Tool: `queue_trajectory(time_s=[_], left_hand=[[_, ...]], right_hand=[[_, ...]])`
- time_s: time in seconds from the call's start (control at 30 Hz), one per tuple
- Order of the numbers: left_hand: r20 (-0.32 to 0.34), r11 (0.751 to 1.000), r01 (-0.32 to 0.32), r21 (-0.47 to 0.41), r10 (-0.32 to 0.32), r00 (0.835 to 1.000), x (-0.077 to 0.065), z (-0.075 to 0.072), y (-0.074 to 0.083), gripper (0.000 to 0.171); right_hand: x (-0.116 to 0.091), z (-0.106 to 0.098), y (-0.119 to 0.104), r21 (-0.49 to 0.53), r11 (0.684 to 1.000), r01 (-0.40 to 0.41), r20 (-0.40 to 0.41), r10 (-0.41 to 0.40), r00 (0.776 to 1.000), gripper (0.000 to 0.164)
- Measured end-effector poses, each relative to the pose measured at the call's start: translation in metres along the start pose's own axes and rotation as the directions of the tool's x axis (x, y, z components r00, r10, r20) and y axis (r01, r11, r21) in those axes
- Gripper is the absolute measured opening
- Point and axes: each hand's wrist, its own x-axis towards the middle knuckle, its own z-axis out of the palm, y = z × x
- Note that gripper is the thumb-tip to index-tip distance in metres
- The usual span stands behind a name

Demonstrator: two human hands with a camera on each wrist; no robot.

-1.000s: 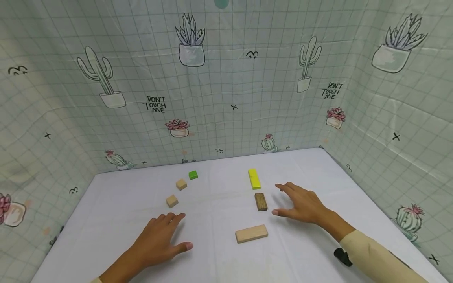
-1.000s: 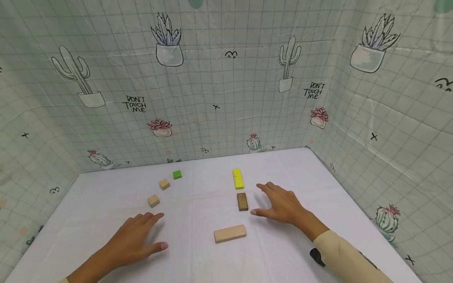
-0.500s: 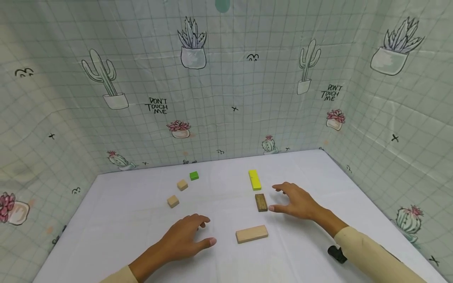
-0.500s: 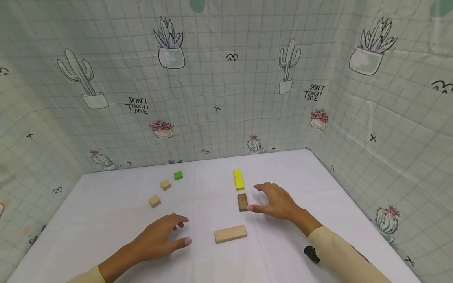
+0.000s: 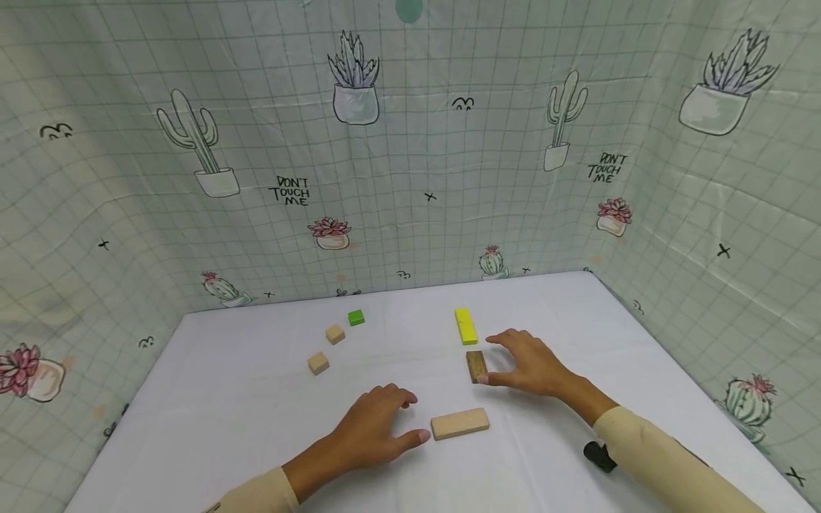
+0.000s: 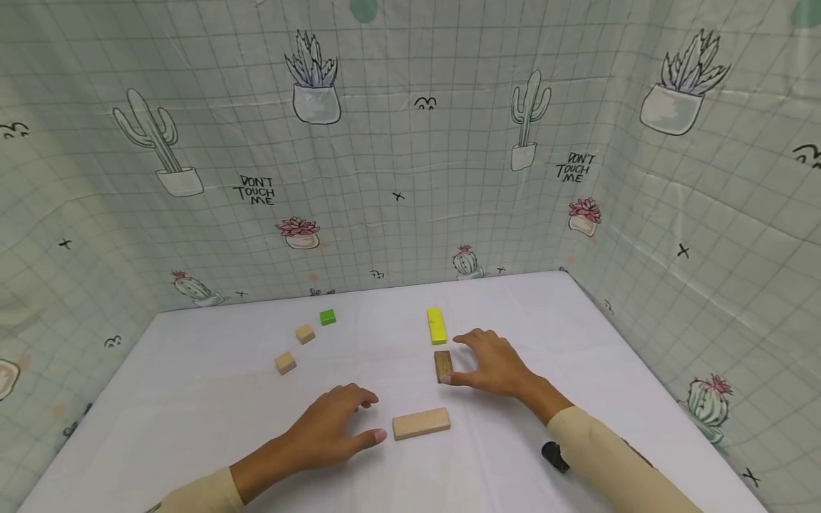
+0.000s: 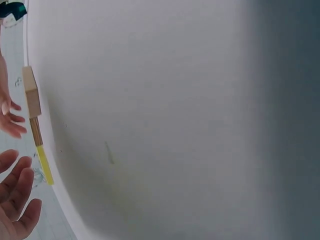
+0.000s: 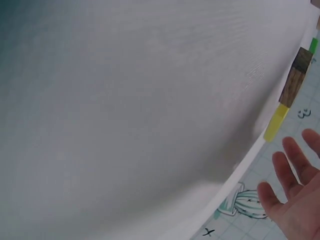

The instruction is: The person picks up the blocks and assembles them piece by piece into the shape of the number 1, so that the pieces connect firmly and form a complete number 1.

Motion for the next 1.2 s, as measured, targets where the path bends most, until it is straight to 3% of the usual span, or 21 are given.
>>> queue_trajectory(time_s=[0.23, 0.7, 1.2], left_hand=[[0.01, 1.0, -0.028, 0.013, 0.028, 1.0, 0.009, 0.004, 0.011, 0.055], [0.101, 0.995, 0.007, 0.098, -0.017, 0.995, 0.022, 0.008, 0.023, 0.058], [0.12, 0.981, -0.009, 0.195, -0.014, 0.993, 0.027, 0.011, 0.03, 0.054]], right_hand=[[0.003, -0.001, -0.002, -0.01, 1.0, 0.006, 0.021, -0.006, 1.0, 0.085], [0.009, 0.0, -0.004, -0.04, 0.999, -0.003, 0.054, 0.005, 0.999, 0.087], [0.013, 0.005, -0.006, -0.031, 0.999, 0.038, 0.061, -0.036, 0.997, 0.088]])
